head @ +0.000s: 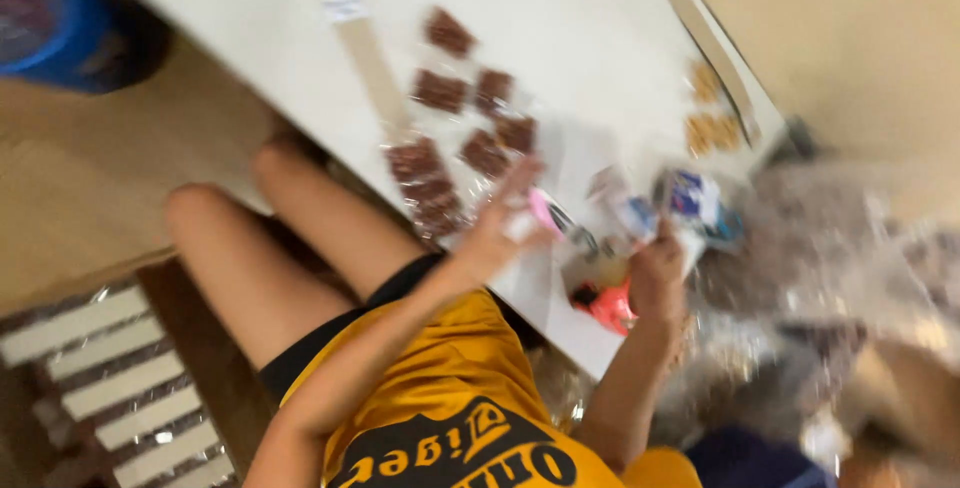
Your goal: Stapling cardboard header labels onto small plastic bags containing nuts and placing them into a cardboard box.
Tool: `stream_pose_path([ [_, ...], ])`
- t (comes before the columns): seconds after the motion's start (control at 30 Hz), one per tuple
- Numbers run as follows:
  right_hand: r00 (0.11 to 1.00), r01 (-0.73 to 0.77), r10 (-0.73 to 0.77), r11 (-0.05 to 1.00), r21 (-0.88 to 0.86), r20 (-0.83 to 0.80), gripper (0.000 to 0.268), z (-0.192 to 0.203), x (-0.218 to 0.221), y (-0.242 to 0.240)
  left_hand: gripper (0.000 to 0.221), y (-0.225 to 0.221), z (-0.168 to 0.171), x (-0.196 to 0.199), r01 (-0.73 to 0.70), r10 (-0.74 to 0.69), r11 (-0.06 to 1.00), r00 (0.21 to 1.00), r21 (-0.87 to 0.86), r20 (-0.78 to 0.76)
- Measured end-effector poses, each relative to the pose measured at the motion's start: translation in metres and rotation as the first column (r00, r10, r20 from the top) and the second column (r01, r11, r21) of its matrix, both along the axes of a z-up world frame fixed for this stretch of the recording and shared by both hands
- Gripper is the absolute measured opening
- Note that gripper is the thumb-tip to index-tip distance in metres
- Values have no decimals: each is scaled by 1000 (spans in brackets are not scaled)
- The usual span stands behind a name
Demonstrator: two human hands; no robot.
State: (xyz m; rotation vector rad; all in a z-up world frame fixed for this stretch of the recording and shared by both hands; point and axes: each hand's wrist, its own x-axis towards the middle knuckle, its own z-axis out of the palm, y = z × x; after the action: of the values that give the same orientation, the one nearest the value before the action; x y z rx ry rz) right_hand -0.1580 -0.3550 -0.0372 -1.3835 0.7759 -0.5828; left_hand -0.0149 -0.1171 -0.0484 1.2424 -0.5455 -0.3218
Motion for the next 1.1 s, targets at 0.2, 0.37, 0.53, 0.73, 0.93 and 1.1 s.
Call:
stream_pose_path([
  [0.2,896,-417,131,575,704,424,90,-46,68,109,75,11,41,8,-183,144,981,908,63,393],
  [0.37,986,-160,29,474,866,166,40,-75,94,126,86,42,39,25,-352,202,932,706,89,679],
  [0.53,922,-386,189,383,839,338,44,-37,168,107,72,144,66,75,-597,490,788,756,149,434],
  [0.73,735,-678,617,673,297,280,43,-28,260,96,57,162,-52,112,-423,398,684,899,595,183],
  [0.93,678,-687,678,449,-571,-283,36,-5,346,142,62,124,-65,94,-420,21,555,870,718,492],
  [1.1,720,-553,625,257,-793,-300,35,-33,387,166,65,107,-99,89,-550,-30,417,787,724,616],
])
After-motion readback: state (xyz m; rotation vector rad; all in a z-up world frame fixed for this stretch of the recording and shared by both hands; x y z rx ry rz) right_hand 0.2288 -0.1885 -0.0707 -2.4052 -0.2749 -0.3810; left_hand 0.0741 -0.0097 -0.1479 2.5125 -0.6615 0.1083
